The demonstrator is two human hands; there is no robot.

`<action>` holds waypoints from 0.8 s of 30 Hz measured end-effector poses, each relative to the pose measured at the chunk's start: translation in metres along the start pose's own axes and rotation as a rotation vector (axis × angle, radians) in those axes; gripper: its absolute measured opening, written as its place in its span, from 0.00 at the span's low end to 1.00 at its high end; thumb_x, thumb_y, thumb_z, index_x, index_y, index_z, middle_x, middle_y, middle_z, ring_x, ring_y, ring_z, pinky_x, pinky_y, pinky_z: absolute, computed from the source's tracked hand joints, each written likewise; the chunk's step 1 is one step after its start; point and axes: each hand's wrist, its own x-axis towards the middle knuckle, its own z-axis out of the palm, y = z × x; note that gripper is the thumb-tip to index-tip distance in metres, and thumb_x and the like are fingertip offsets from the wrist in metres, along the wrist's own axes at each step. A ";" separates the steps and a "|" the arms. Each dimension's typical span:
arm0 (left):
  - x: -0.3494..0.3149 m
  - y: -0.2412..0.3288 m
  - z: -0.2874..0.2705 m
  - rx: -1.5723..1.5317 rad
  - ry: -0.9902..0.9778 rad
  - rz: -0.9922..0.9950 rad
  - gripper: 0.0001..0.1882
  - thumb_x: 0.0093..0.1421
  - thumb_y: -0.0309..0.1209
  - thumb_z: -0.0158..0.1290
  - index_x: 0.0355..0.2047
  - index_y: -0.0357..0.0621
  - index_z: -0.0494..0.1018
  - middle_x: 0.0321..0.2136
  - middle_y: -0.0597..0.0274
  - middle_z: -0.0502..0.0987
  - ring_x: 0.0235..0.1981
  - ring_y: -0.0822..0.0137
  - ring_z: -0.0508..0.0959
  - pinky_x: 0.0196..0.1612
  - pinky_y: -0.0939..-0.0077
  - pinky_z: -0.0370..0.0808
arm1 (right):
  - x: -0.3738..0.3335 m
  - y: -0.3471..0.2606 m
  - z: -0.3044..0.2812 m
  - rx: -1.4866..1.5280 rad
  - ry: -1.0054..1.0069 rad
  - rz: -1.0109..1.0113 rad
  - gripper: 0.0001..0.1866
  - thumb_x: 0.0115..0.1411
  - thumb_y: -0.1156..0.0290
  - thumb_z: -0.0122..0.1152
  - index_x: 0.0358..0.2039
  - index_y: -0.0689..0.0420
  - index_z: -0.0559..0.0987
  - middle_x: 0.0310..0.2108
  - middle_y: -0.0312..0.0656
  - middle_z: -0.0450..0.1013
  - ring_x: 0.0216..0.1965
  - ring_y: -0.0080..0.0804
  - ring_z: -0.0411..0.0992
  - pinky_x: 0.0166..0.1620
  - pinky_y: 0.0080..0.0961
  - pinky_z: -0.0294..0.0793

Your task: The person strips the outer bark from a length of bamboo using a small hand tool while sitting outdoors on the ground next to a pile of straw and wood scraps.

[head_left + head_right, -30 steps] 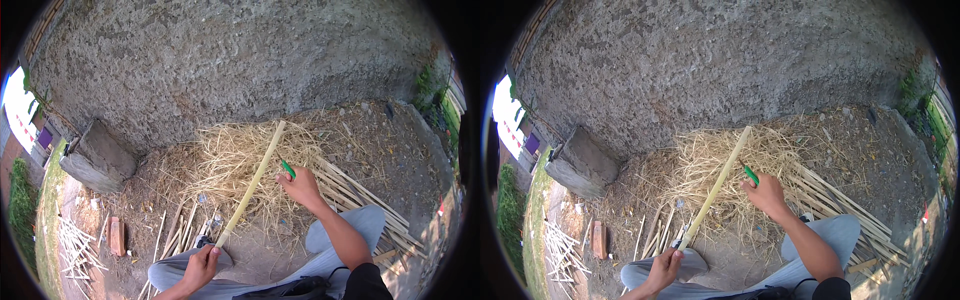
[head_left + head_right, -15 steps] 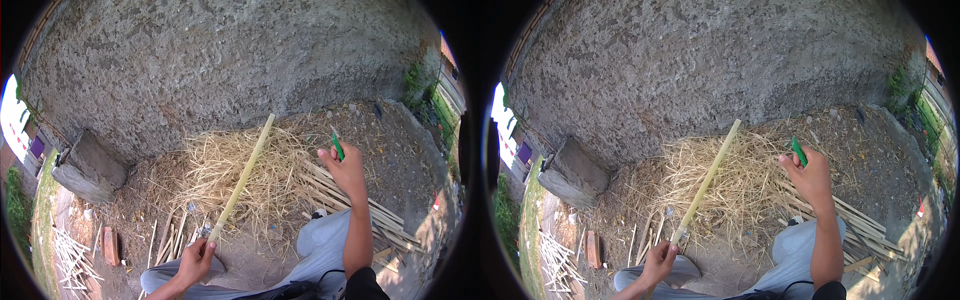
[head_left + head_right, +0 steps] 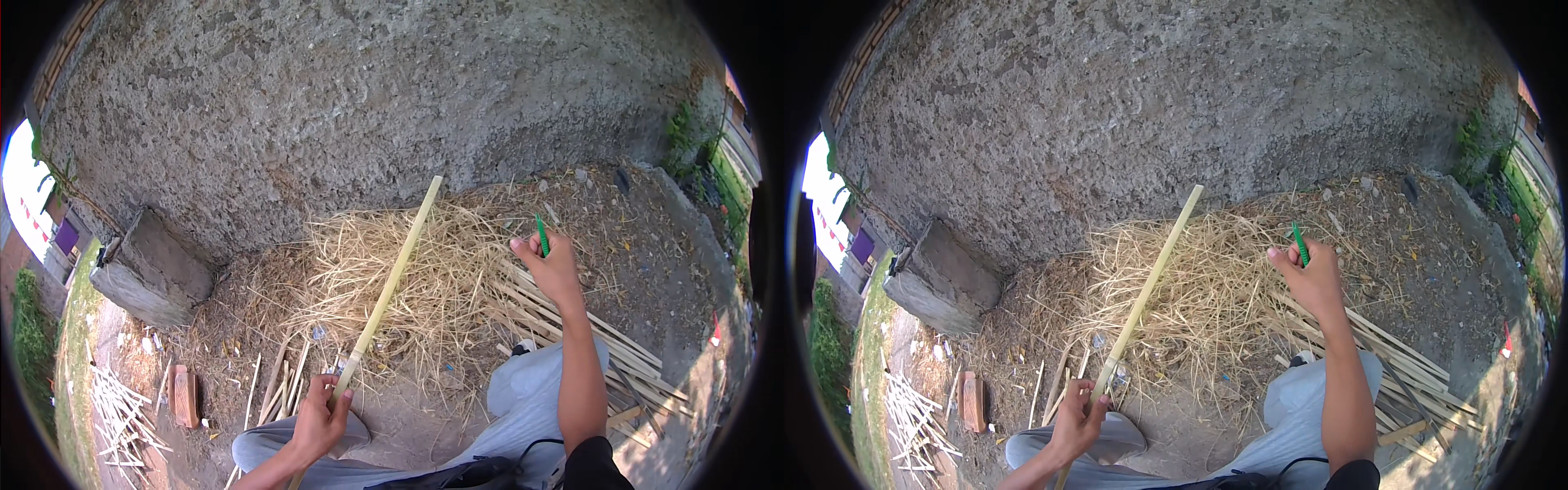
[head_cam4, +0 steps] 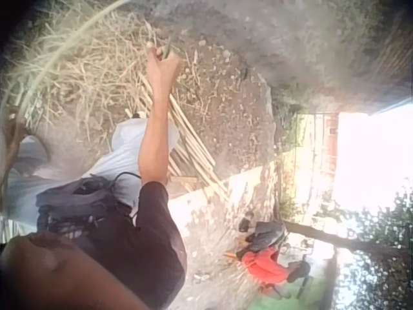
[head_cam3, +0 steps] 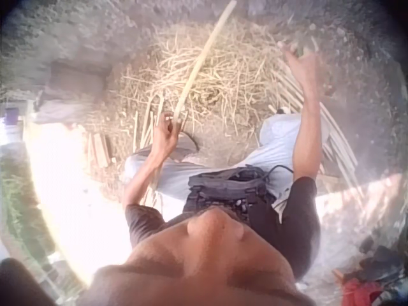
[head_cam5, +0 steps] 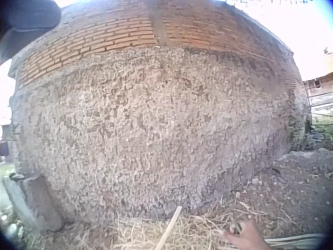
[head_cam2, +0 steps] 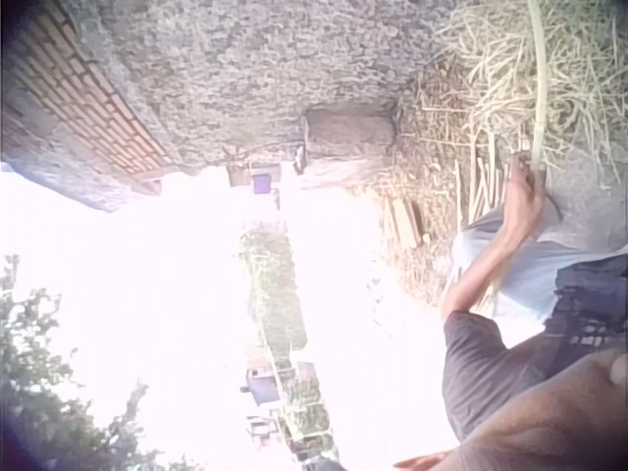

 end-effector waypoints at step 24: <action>0.056 -0.004 0.034 -0.985 -0.468 -0.445 0.16 0.73 0.36 0.37 0.37 0.38 0.69 0.16 0.73 0.58 0.13 0.78 0.56 0.15 0.81 0.53 | -0.098 -0.017 0.108 -0.134 -0.484 -0.441 0.13 0.65 0.63 0.56 0.43 0.59 0.77 0.34 0.52 0.78 0.30 0.50 0.78 0.32 0.39 0.77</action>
